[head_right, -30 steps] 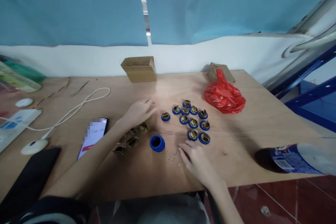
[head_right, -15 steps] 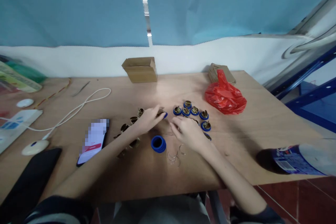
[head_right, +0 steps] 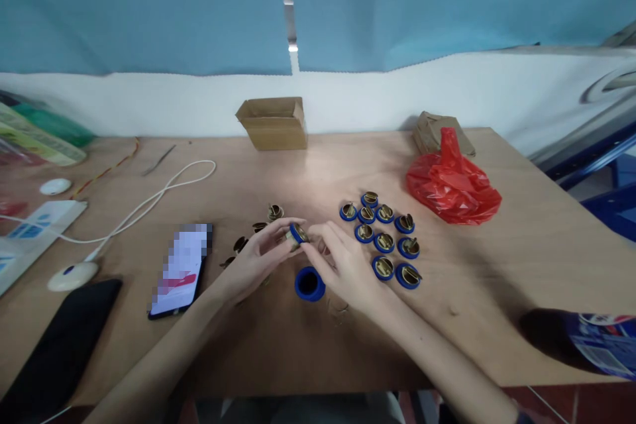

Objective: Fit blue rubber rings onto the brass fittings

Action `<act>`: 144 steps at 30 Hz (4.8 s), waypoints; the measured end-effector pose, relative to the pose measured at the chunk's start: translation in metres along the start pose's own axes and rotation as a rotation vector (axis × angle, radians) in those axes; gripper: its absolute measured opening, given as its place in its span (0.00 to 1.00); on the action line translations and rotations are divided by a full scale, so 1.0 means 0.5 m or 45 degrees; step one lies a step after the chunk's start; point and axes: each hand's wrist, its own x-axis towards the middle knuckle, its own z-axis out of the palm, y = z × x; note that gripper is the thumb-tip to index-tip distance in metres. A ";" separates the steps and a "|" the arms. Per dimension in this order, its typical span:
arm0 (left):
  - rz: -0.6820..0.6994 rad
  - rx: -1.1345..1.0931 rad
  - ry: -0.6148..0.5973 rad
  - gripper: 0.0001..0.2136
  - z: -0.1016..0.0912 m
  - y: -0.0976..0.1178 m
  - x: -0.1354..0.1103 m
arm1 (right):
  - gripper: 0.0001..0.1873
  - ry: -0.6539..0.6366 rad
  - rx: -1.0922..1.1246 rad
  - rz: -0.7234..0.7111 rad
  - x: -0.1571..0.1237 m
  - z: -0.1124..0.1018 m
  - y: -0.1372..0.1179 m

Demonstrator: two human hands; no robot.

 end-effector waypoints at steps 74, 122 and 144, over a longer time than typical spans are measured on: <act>1.133 1.197 0.266 0.19 0.023 -0.062 -0.060 | 0.17 0.193 -0.207 -0.376 -0.057 0.024 -0.006; 0.521 0.965 0.200 0.04 0.023 0.001 -0.046 | 0.12 0.300 0.498 0.192 -0.034 -0.010 -0.008; 0.440 0.975 0.092 0.06 0.023 0.014 -0.046 | 0.10 0.297 0.393 0.221 -0.031 0.004 -0.004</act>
